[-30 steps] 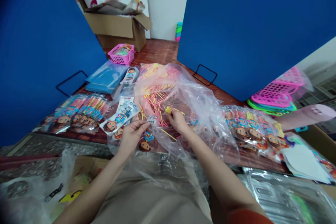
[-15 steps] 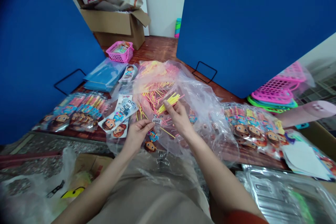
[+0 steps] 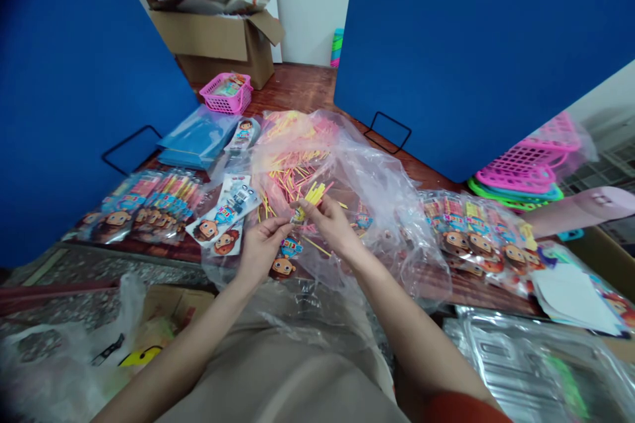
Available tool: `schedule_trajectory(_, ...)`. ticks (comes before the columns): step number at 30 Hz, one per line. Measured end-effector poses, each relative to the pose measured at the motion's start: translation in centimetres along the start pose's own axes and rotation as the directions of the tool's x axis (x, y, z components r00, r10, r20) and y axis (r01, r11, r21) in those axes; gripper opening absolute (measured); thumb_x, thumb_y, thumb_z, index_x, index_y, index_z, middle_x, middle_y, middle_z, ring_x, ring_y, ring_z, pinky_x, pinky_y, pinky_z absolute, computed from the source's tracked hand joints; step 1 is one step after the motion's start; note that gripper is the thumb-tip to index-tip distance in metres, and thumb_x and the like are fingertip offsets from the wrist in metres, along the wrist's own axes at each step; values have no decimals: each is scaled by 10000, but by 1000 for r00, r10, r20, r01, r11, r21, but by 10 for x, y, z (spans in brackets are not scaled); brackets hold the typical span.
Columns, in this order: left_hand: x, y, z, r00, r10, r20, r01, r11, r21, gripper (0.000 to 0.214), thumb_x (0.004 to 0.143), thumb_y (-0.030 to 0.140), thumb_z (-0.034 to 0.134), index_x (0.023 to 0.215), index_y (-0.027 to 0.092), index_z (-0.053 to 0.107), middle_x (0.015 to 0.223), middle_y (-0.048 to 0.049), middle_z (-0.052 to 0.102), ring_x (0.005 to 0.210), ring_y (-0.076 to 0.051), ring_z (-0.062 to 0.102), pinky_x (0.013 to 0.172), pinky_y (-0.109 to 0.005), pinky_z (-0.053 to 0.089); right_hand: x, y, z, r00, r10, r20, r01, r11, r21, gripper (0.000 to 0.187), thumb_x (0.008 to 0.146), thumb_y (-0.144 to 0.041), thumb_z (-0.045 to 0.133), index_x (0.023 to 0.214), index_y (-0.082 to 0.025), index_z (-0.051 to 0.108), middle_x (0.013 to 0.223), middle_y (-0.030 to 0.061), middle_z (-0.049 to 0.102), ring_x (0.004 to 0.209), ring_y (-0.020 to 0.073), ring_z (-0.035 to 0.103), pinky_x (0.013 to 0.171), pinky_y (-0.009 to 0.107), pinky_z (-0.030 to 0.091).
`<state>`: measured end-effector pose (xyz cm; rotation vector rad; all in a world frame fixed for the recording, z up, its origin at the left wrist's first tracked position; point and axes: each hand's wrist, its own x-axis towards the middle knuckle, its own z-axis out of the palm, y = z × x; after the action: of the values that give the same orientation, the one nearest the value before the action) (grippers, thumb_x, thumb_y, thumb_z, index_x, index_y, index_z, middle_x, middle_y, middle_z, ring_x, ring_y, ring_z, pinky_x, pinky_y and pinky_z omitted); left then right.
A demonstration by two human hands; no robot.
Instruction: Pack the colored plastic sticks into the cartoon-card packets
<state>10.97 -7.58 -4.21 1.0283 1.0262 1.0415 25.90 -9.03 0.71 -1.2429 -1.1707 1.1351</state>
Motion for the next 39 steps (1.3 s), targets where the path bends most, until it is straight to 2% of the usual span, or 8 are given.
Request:
schedule_trajectory(7, 1, -2, 4, 994, -111, 23, 113, 982, -151, 268, 616, 311, 801, 822, 149, 745, 793, -43, 736, 692, -139, 630, 678, -249, 494, 1, 5, -2, 996, -9, -94, 30, 974, 225, 393, 846, -558, 555, 1058, -230, 598, 954, 52, 718, 840, 167, 654, 683, 265, 516)
schedule_trajectory(10, 0, 1, 6, 990, -143, 21, 144, 971, -192, 293, 605, 328, 814, 828, 151, 745, 793, -40, 734, 682, -133, 619, 668, -243, 490, -2, 4, -3, 996, -12, -92, 28, 984, 174, 426, 893, -578, 457, 1010, -219, 654, 939, 50, 717, 873, 176, 652, 718, 278, 521)
schedule_trajectory(15, -3, 7, 7, 982, -176, 70, 188, 953, -236, 325, 612, 343, 822, 859, 147, 744, 791, -45, 732, 703, -138, 625, 710, -254, 491, -9, -3, -1, 997, -7, -83, 9, 1000, 20, 372, 849, -515, 578, 998, -203, 715, 955, 26, 723, 891, 175, 646, 803, 292, 501)
schedule_trajectory(20, -4, 7, 5, 982, -175, 68, 187, 947, -261, 325, 585, 349, 840, 820, 147, 742, 766, -36, 729, 694, -138, 622, 712, -259, 492, -3, -4, -3, 961, -104, -258, 145, 978, 146, 389, 876, -513, 539, 1079, -215, 685, 967, 58, 737, 914, 195, 670, 837, 340, 508)
schedule_trajectory(24, -3, 6, 3, 983, -176, 62, 186, 950, -250, 296, 590, 336, 840, 796, 149, 737, 747, -29, 721, 679, -128, 610, 697, -246, 486, 4, 7, -16, 895, -176, -410, 213, 976, 46, 417, 890, -548, 495, 1051, -204, 667, 928, 74, 737, 882, 207, 684, 823, 367, 519)
schedule_trajectory(30, -4, 6, 4, 980, -182, 80, 197, 949, -248, 302, 612, 358, 825, 805, 146, 730, 753, -27, 712, 652, -120, 596, 663, -243, 472, -5, 10, -27, 931, -283, -228, 173, 896, -408, 479, 920, -563, 428, 1196, -227, 629, 1238, 94, 643, 1159, 255, 577, 1001, 444, 425)
schedule_trajectory(34, -3, 7, 6, 980, -175, 96, 195, 946, -258, 320, 608, 397, 824, 787, 151, 726, 730, -23, 703, 644, -125, 595, 648, -245, 468, -18, -1, -16, 962, -249, 114, 274, 860, -430, 407, 948, -483, 435, 1237, -249, 599, 1241, 79, 641, 1136, 232, 595, 955, 385, 457)
schedule_trajectory(39, -5, 9, 6, 982, -170, 85, 187, 945, -270, 328, 597, 398, 830, 793, 152, 737, 746, -30, 711, 649, -126, 597, 653, -248, 472, -19, -5, -10, 961, -272, 52, 265, 847, -461, 322, 920, -446, 512, 1114, -206, 605, 1075, 84, 677, 937, 205, 638, 770, 308, 496)
